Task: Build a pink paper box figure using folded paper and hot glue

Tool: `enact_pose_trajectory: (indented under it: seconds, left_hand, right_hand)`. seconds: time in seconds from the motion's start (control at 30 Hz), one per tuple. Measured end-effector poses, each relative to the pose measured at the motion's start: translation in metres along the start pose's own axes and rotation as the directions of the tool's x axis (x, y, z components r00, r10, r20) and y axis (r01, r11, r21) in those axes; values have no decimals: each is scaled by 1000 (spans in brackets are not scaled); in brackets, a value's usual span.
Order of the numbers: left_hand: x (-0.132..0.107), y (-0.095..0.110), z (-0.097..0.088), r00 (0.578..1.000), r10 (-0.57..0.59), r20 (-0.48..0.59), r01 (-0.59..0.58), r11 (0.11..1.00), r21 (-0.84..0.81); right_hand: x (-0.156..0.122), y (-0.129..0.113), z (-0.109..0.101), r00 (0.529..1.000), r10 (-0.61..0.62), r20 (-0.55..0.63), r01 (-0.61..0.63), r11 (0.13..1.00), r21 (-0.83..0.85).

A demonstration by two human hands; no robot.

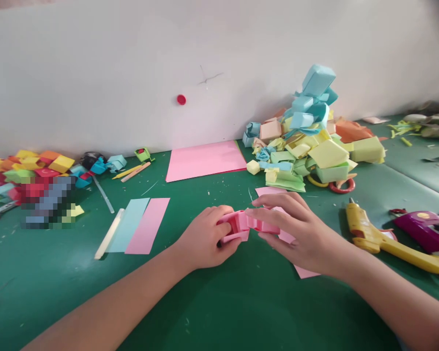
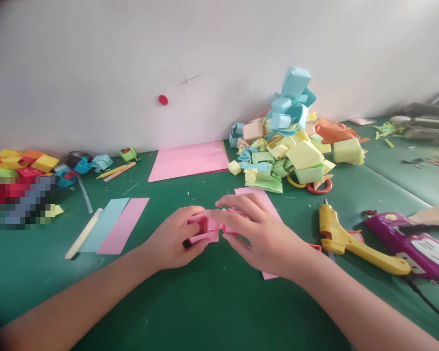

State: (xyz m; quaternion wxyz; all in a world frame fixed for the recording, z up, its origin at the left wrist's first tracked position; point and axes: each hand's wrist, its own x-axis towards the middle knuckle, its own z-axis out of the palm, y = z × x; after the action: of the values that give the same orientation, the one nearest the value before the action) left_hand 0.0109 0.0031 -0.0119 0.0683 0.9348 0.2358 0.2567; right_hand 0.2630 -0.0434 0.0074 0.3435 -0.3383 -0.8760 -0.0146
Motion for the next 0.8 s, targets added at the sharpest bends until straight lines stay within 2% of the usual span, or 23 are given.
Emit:
enact_pose_trajectory:
  seconds: [0.37,0.57,0.63,0.8]
  left_hand:
    - [2,0,0,1000,12,-20,-12,1000,-12]
    - [0,-1,0,999,-33,29,34,999,-31]
    - [-1,-1,1,999,-40,-4,40,998,-53]
    - [-4,0,2,986,10,-166,-19,999,-51]
  right_hand:
    - [-1,0,1,1000,8,11,-8,1000,-4]
    - [-1,0,0,1000,7,8,-7,1000,2]
    - [0,0,0,1000,3,3,-3,1000,2]
    - [0,0,-4,999,-22,-35,21,1000,-2]
